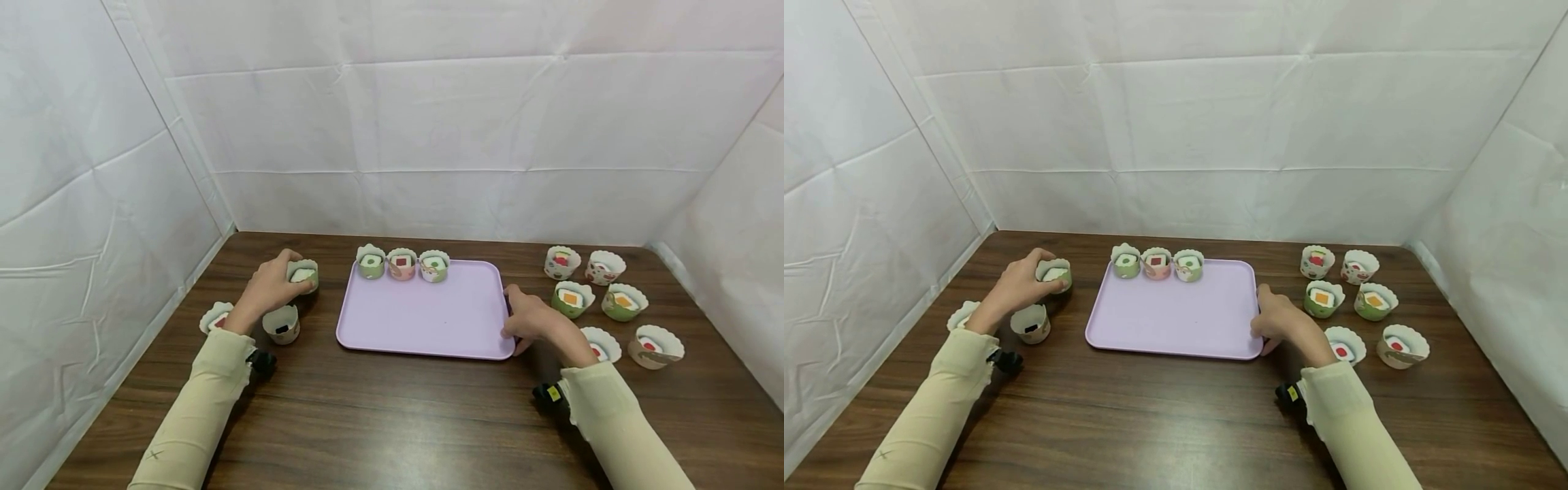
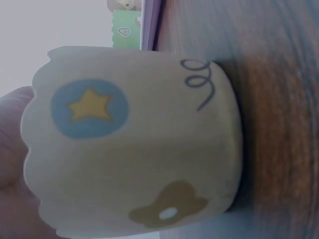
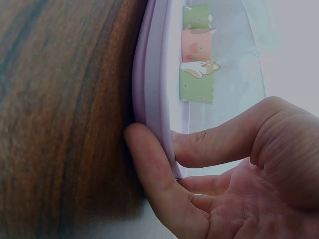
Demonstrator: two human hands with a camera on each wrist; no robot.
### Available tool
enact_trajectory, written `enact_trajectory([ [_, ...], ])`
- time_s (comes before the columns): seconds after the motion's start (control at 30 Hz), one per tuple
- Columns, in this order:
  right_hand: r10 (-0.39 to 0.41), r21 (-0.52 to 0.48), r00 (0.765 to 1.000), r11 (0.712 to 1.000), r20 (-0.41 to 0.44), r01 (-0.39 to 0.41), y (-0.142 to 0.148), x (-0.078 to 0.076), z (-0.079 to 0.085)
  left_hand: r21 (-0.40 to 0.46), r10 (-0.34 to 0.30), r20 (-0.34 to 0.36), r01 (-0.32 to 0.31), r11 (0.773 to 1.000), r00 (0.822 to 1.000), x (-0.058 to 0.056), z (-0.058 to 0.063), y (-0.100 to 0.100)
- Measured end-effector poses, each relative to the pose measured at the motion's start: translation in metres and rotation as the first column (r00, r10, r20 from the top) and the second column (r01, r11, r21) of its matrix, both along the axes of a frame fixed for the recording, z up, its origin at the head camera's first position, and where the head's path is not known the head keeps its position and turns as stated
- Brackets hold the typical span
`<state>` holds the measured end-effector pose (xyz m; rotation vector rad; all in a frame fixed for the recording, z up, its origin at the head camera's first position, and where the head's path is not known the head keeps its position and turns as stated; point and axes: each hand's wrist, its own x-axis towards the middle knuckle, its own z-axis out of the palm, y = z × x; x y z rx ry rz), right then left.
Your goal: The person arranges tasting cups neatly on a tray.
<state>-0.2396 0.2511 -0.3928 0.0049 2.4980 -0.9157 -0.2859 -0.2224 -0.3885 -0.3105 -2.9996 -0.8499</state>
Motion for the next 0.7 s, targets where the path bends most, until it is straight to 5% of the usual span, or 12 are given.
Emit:
enact_trajectory([
  [0.7,0.008,0.006,1.0,1.0,-0.008,-0.008,0.0011,-0.0004,-0.0001,0.007,0.009,-0.049,-0.009,1.0,0.999,0.0006,-0.0011,0.0046],
])
